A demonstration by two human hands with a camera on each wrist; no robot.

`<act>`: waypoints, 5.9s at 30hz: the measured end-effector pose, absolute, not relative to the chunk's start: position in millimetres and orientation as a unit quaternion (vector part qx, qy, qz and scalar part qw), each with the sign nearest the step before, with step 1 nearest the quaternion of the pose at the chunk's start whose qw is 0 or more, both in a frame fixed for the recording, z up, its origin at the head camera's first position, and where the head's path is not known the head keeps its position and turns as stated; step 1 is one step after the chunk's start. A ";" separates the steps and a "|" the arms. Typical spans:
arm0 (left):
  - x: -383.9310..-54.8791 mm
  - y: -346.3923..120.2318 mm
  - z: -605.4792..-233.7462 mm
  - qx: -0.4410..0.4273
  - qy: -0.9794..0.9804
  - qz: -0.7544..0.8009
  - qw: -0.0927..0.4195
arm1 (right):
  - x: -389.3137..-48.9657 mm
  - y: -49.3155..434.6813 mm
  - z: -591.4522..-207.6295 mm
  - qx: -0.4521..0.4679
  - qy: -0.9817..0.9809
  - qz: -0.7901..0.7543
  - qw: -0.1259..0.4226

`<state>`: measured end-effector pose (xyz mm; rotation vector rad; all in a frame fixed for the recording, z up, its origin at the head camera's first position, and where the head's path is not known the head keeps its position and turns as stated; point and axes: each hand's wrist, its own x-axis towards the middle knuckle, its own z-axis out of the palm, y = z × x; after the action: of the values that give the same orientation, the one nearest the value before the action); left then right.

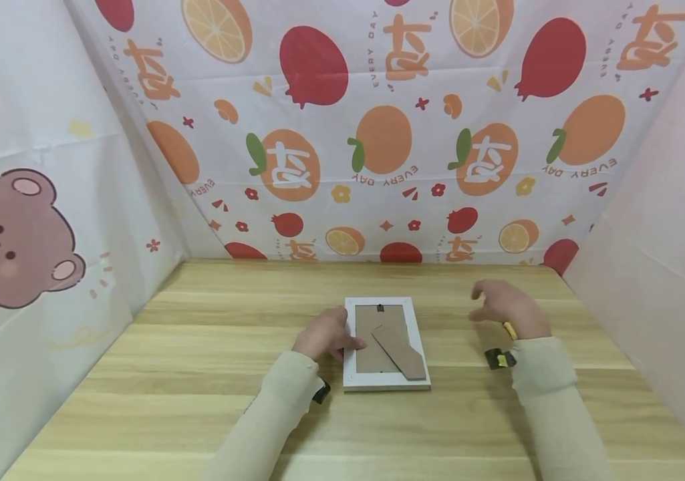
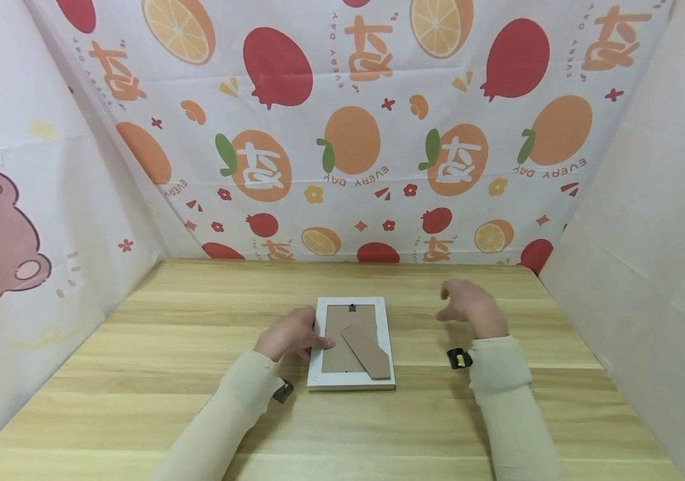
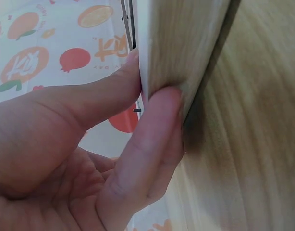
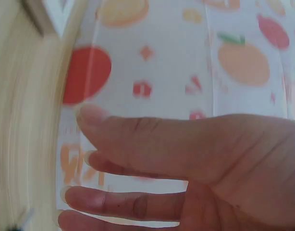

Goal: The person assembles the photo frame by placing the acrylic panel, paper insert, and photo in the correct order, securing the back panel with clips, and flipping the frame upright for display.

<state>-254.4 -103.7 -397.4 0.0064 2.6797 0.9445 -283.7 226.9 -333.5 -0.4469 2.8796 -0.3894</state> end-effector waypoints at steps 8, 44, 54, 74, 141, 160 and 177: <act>-253.9 -103.7 -395.8 -0.002 0.930 0.337 0.149 | -295.3 277.6 -342.6 -0.090 0.978 -0.144 0.125; -254.2 -104.2 -395.5 -0.004 0.930 0.336 0.152 | -319.2 294.8 -392.3 -0.057 0.976 -0.174 0.120; -254.9 -105.1 -394.1 0.001 0.934 0.323 0.151 | -324.4 269.6 -386.9 -0.167 0.961 -0.207 0.073; -257.1 -104.9 -395.9 0.007 0.937 0.311 0.157 | -323.9 235.4 -380.6 -0.281 0.930 -0.224 0.080; -254.1 -101.8 -393.6 0.011 0.933 0.330 0.144 | -293.0 165.6 -364.2 -0.284 0.953 -0.085 0.068; -254.1 -102.3 -394.6 0.009 0.939 0.312 0.142 | -286.0 153.4 -358.4 -0.261 0.961 -0.058 0.069; -256.0 -102.1 -395.9 0.012 0.943 0.300 0.142 | -286.2 146.0 -353.9 -0.251 0.963 -0.048 0.082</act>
<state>-256.0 -102.1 -395.9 0.0350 2.7225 0.8651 -286.2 146.0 -353.9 -0.7484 2.8776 -0.1432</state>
